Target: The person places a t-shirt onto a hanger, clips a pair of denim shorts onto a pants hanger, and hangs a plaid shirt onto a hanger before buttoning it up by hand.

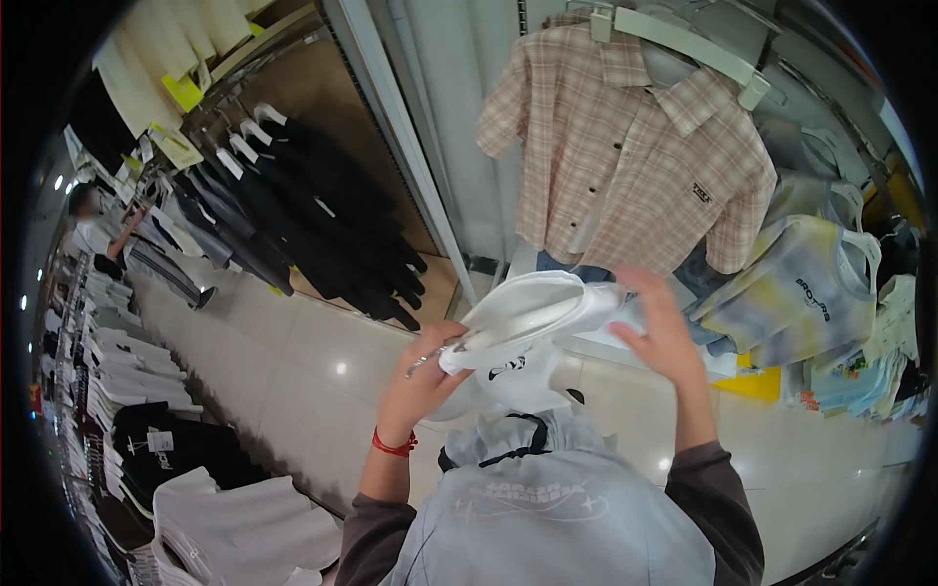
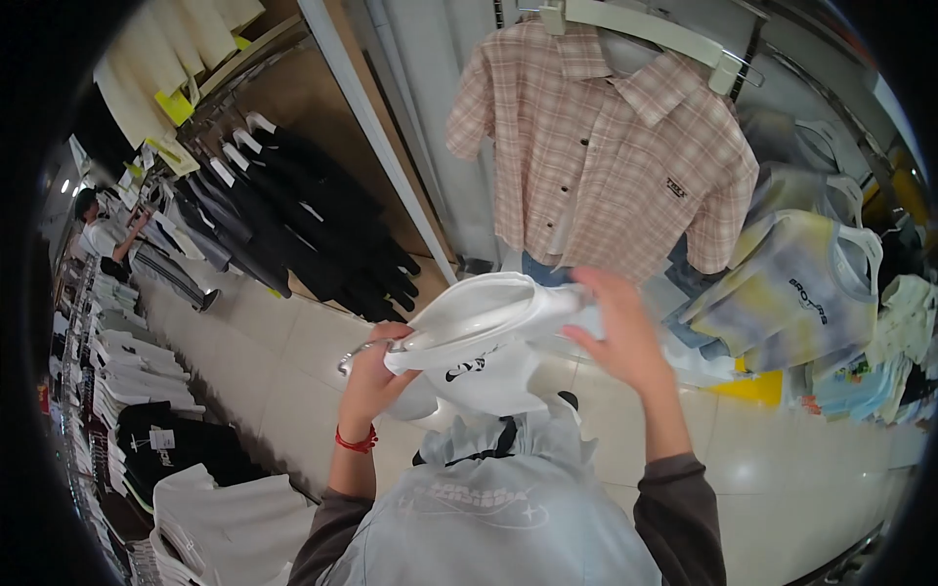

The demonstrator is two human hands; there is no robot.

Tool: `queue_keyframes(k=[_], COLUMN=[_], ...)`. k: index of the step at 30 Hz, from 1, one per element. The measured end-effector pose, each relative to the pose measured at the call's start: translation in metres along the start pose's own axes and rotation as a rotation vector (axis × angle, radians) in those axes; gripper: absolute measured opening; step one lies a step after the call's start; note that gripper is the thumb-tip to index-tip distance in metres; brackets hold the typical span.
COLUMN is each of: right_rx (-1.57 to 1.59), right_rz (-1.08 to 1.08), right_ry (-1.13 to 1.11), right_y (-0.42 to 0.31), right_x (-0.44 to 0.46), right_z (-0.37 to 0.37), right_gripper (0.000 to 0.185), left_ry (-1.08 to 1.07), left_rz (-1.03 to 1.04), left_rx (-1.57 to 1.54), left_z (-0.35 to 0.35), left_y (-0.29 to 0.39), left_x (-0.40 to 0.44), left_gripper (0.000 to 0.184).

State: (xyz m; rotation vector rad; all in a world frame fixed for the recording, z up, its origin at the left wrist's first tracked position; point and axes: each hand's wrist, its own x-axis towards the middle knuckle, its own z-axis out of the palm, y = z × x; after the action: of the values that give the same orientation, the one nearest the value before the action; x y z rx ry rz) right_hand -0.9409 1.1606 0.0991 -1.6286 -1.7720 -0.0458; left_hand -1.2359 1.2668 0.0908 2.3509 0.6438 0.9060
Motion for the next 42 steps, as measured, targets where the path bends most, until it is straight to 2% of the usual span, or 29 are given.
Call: queue_keyframes(k=[2,4,7,10,13,16,19,22,25,27,30,33,36,38,40,42], right_rx=[0.042,-0.005,0.161,0.311,0.546,0.536,0.232,0.258,0.435,0.437,0.438,0.405,0.375,0.371,0.503,0.608], right_rz=[-0.124,-0.061,-0.157,-0.059,-0.107,-0.030,-0.238,-0.315,0.126,0.150,0.180,0.183,0.200,0.246,0.273,0.300], right_ry=[-0.181,-0.486,-0.546,-0.611,-0.682,-0.667,-0.590,-0.541,-0.813,-0.716,-0.565,-0.421,-0.359,-0.352,-0.387,-0.404], right_y=[-0.006,-0.011,-0.040,-0.055,-0.051,-0.053,-0.048,-0.043,-0.050,-0.041,-0.025,-0.016,-0.016,-0.020,-0.024,-0.025], right_x=[0.005,0.006,0.008,0.018,0.015,0.023,0.024,0.020,0.024,0.023,0.032,0.046,0.064,0.077,0.087,0.094], right_z=[0.027,0.052,0.068,0.052,0.051,0.047,0.054,0.056,0.039,0.038,0.022,0.002,-0.018,-0.029,-0.035,-0.039], right_gripper=[0.050,0.051,0.045,0.042,0.039,0.040,0.040,0.041,0.041,0.042,0.042,0.041,0.039,0.038,0.036,0.035], left_ry=[-0.059,-0.121,-0.148,-0.144,-0.235,-0.270,-0.204,-0.140,-0.183,-0.179,-0.236,-0.023,0.217,0.171,0.095,0.089], left_rz=[-0.021,0.006,-0.032,-0.067,-0.173,-0.245,-0.178,-0.064,-0.043,-0.020,-0.136,-0.042,0.184,0.315,0.420,0.416], left_rx=[-0.001,0.043,0.032,-0.007,-0.033,-0.029,-0.011,-0.016,-0.027,0.033,0.115,0.426,0.451,0.377,0.338,0.387], left_z=[0.006,0.016,0.031,0.032,0.030,0.036,0.041,0.045,0.045,0.046,0.043,0.036,0.037,0.047,0.061,0.076], left_y=[0.005,0.007,0.010,0.010,0.013,0.014,0.018,0.015,0.015,0.011,-0.003,0.003,0.026,0.042,0.058,0.061], left_x=[0.001,0.000,0.001,0.000,-0.002,-0.002,0.001,0.002,0.004,0.007,0.017,0.033,0.049,0.061,0.076,0.092], left_gripper=[0.037,0.037,0.038,0.040,0.045,0.049,0.047,0.049,0.050,0.052,0.053,0.055,0.057,0.056,0.055,0.048])
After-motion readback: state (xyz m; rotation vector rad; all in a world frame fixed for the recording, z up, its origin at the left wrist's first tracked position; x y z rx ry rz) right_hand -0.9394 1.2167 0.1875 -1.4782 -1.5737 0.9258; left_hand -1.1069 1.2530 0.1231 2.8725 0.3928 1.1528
